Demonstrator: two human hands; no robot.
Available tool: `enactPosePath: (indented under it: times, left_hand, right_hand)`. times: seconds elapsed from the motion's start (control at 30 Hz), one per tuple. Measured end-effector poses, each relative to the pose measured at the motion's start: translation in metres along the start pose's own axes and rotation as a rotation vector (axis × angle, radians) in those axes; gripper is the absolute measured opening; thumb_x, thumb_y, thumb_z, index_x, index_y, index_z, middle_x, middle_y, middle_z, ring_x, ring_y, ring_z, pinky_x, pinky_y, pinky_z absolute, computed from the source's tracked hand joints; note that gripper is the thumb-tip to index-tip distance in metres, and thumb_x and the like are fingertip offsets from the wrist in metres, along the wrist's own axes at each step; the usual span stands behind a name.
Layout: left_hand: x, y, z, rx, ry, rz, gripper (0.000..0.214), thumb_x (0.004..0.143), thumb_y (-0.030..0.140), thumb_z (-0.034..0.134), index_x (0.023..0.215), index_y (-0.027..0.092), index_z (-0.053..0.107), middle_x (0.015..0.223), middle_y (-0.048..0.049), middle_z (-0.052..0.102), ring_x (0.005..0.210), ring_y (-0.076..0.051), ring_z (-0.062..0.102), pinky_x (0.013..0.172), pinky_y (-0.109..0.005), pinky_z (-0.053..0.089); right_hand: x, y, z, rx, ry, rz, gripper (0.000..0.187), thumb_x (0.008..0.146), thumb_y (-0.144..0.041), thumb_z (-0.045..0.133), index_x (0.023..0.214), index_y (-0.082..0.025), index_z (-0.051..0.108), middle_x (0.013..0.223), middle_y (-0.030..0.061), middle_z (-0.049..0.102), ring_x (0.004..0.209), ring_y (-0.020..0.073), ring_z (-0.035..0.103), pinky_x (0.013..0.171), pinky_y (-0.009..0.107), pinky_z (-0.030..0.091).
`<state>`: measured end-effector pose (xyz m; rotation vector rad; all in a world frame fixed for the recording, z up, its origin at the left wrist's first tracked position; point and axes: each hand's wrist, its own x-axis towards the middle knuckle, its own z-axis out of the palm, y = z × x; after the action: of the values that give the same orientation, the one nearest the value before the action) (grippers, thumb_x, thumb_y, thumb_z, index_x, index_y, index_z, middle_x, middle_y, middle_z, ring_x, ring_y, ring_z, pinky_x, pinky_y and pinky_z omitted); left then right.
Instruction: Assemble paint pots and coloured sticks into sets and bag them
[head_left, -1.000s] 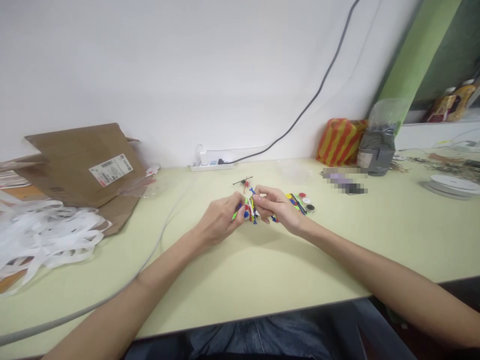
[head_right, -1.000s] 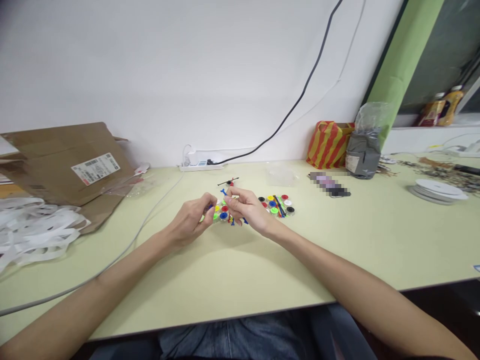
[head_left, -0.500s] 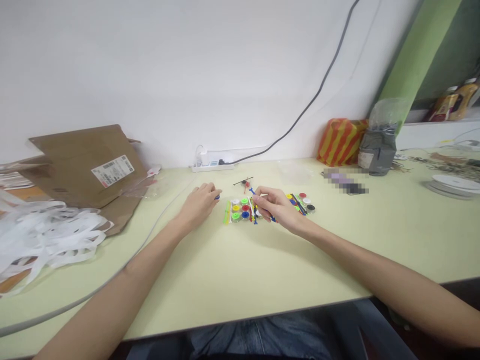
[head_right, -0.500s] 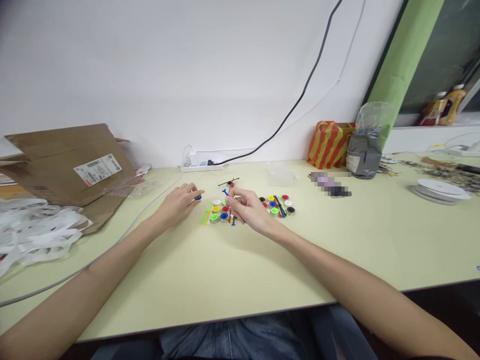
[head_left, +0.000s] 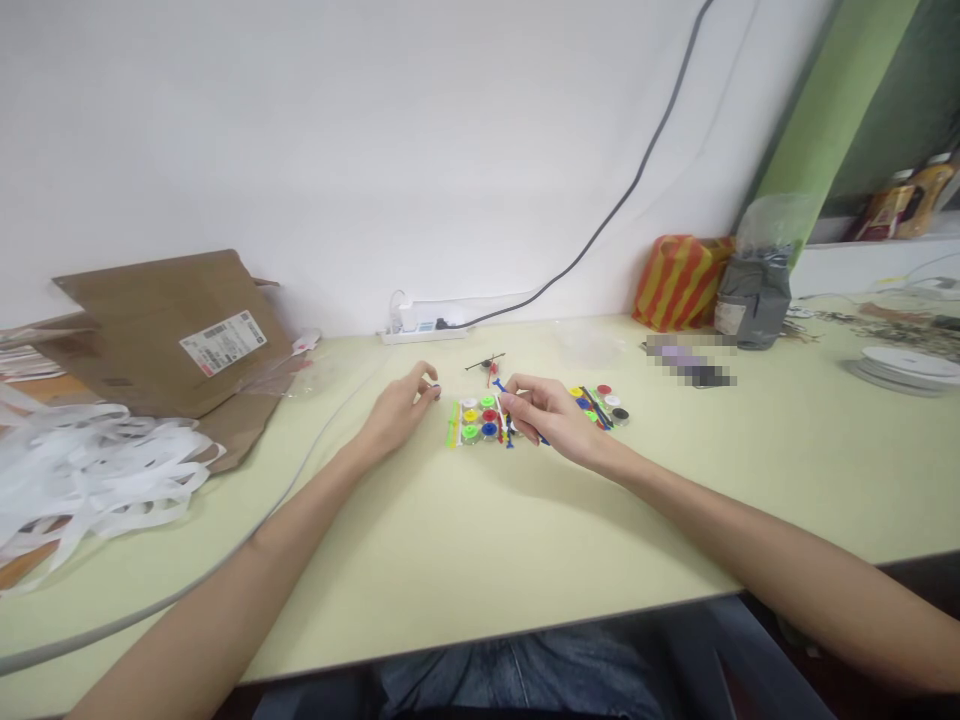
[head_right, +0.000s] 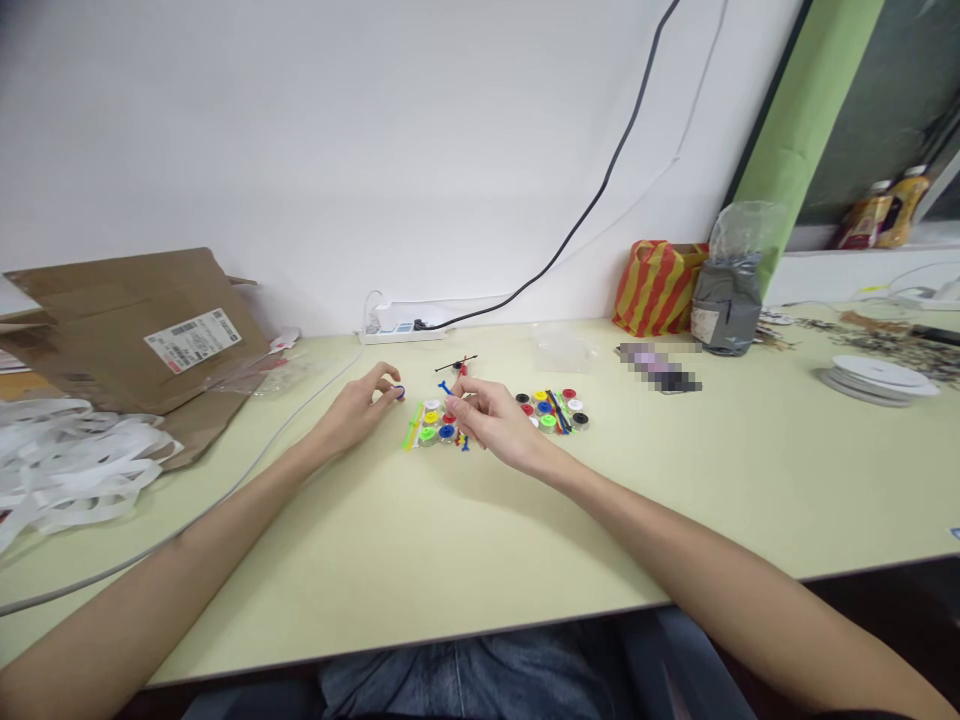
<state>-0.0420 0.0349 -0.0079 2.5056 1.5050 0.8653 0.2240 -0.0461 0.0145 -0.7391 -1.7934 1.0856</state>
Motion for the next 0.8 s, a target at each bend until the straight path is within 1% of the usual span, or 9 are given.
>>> enactPosePath:
  times: [0.07, 0.17, 0.27, 0.33, 0.4, 0.47, 0.57, 0.67, 0.8]
  left_hand:
    - [0.002, -0.001, 0.0, -0.099, 0.003, -0.026, 0.027, 0.098, 0.041, 0.047, 0.114, 0.022, 0.058, 0.094, -0.004, 0.076, 0.079, -0.019, 0.064, 0.073, -0.03, 0.044]
    - [0.005, -0.002, 0.002, -0.205, -0.02, -0.048, 0.028, 0.094, 0.045, 0.052, 0.102, 0.021, 0.064, 0.099, -0.0059, 0.076, 0.092, -0.022, 0.068, 0.077, -0.03, 0.046]
    - [0.005, -0.006, 0.007, -0.277, -0.067, -0.075, 0.029, 0.09, 0.048, 0.056, 0.096, 0.021, 0.064, 0.098, -0.0073, 0.076, 0.095, -0.024, 0.069, 0.081, -0.033, 0.049]
    - [0.005, -0.009, 0.011, -0.311, -0.078, -0.092, 0.028, 0.09, 0.048, 0.056, 0.094, 0.021, 0.062, 0.098, -0.0082, 0.076, 0.095, -0.025, 0.069, 0.084, -0.036, 0.05]
    - [0.004, -0.013, 0.013, -0.247, -0.036, -0.087, 0.024, 0.09, 0.044, 0.055, 0.094, 0.021, 0.061, 0.106, -0.0085, 0.074, 0.103, -0.026, 0.066, 0.091, -0.039, 0.049]
    - [0.003, -0.017, 0.014, -0.125, 0.024, -0.075, 0.019, 0.091, 0.039, 0.053, 0.093, 0.022, 0.061, 0.111, -0.0077, 0.071, 0.109, -0.026, 0.063, 0.097, -0.041, 0.046]
    - [0.004, -0.02, 0.013, -0.03, 0.068, -0.081, 0.017, 0.091, 0.036, 0.053, 0.092, 0.022, 0.062, 0.106, -0.0076, 0.068, 0.106, -0.026, 0.06, 0.097, -0.041, 0.044]
    - [0.004, -0.022, 0.011, 0.007, 0.062, -0.088, 0.017, 0.089, 0.036, 0.056, 0.095, 0.021, 0.062, 0.103, -0.0072, 0.065, 0.1, -0.026, 0.06, 0.092, -0.04, 0.045]
    - [0.004, -0.025, 0.013, 0.003, 0.004, -0.085, 0.018, 0.085, 0.032, 0.059, 0.098, 0.022, 0.067, 0.099, -0.0061, 0.065, 0.092, -0.024, 0.061, 0.088, -0.037, 0.047]
  right_hand:
    - [0.0, 0.0, 0.0, 0.0, -0.002, -0.001, 0.034, 0.097, -0.048, 0.053, 0.078, -0.02, 0.049, 0.048, -0.0085, 0.044, 0.041, 0.0075, 0.037, 0.045, 0.022, 0.027]
    - [0.0, -0.001, 0.0, -0.001, -0.002, 0.0, 0.035, 0.097, -0.048, 0.053, 0.077, -0.02, 0.048, 0.048, -0.0085, 0.045, 0.041, 0.0071, 0.037, 0.045, 0.022, 0.027]
    - [0.0, -0.002, 0.001, -0.006, 0.002, 0.007, 0.035, 0.097, -0.047, 0.053, 0.077, -0.02, 0.048, 0.048, -0.0089, 0.044, 0.041, 0.0069, 0.037, 0.045, 0.022, 0.027]
    - [0.0, -0.002, 0.001, -0.007, 0.004, 0.013, 0.034, 0.097, -0.047, 0.053, 0.078, -0.02, 0.048, 0.048, -0.0089, 0.045, 0.041, 0.0067, 0.037, 0.045, 0.022, 0.026]
    - [0.0, -0.002, 0.001, -0.006, 0.005, 0.019, 0.033, 0.097, -0.046, 0.053, 0.078, -0.02, 0.048, 0.048, -0.009, 0.045, 0.041, 0.0067, 0.037, 0.045, 0.022, 0.027]
    - [0.0, -0.002, 0.001, -0.004, 0.005, 0.022, 0.032, 0.098, -0.044, 0.053, 0.078, -0.02, 0.048, 0.047, -0.0091, 0.045, 0.041, 0.0067, 0.037, 0.045, 0.022, 0.027]
    - [0.0, -0.002, 0.001, -0.002, 0.007, 0.022, 0.031, 0.098, -0.043, 0.053, 0.078, -0.019, 0.048, 0.047, -0.0091, 0.045, 0.04, 0.0066, 0.037, 0.045, 0.022, 0.027]
    - [-0.001, -0.003, 0.001, -0.006, 0.007, 0.02, 0.032, 0.098, -0.044, 0.053, 0.078, -0.019, 0.049, 0.047, -0.0091, 0.044, 0.04, 0.0065, 0.037, 0.045, 0.022, 0.027]
    - [-0.001, -0.002, 0.001, -0.007, 0.003, 0.016, 0.033, 0.098, -0.045, 0.053, 0.078, -0.019, 0.048, 0.048, -0.009, 0.044, 0.041, 0.0066, 0.037, 0.045, 0.022, 0.027]
